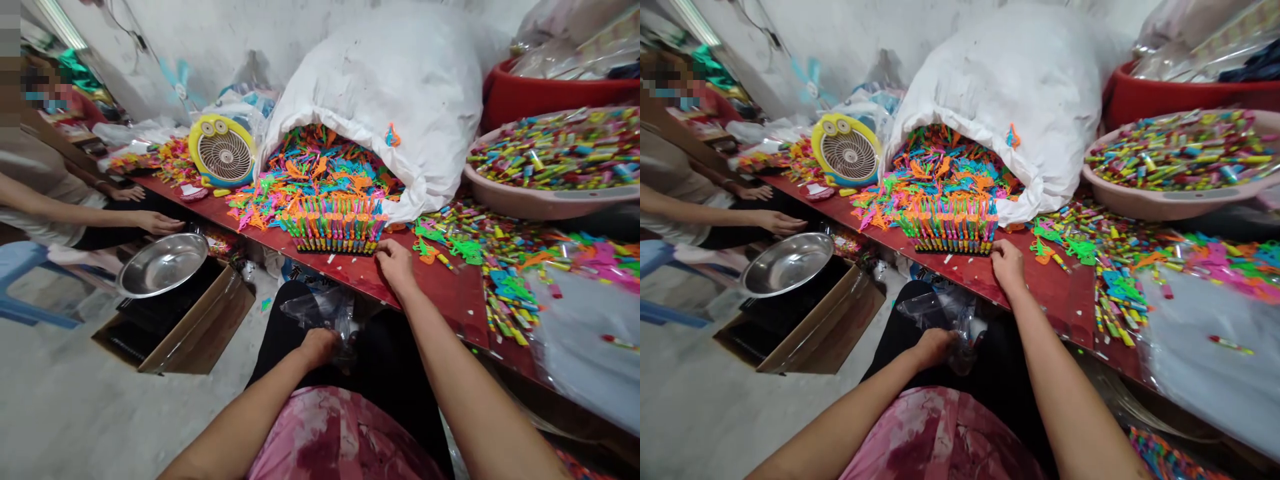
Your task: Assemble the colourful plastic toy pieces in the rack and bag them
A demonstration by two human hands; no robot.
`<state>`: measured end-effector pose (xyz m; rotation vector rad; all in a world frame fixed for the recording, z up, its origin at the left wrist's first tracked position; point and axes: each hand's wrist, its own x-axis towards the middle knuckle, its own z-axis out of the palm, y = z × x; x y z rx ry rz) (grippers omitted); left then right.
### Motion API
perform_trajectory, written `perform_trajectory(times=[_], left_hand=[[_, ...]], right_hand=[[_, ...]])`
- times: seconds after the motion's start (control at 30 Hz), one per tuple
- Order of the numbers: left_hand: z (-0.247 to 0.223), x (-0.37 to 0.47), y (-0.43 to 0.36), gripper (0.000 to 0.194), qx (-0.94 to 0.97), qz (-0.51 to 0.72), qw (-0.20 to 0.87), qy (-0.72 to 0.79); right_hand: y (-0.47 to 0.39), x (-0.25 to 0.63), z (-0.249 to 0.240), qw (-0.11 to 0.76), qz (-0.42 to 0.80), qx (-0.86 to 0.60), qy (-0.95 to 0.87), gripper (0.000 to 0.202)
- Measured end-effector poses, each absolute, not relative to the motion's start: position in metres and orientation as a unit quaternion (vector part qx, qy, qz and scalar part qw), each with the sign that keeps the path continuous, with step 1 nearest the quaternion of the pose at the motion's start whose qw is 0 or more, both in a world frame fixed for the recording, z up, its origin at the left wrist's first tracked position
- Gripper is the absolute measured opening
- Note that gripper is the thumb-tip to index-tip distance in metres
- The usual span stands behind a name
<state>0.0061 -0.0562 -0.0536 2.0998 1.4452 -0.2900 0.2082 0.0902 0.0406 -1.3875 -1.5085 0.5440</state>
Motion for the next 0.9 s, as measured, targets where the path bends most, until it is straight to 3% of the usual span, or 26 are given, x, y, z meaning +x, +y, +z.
perform_trajectory(times=[0.67, 0.9], left_hand=[[-0.0570, -0.0003, -0.0595, 0.031, 0.802, -0.069, 0.282, 0.522], [-0.0541, 0.0005, -0.0606, 0.032, 0.804, -0.070, 0.279, 0.520]], right_hand=[[0.0883, 0.2065, 0.0452, 0.485, 0.219, -0.584, -0.613, 0.023], [0.0911, 0.2083, 0.0465, 0.497, 0.305, -0.565, -0.583, 0.023]])
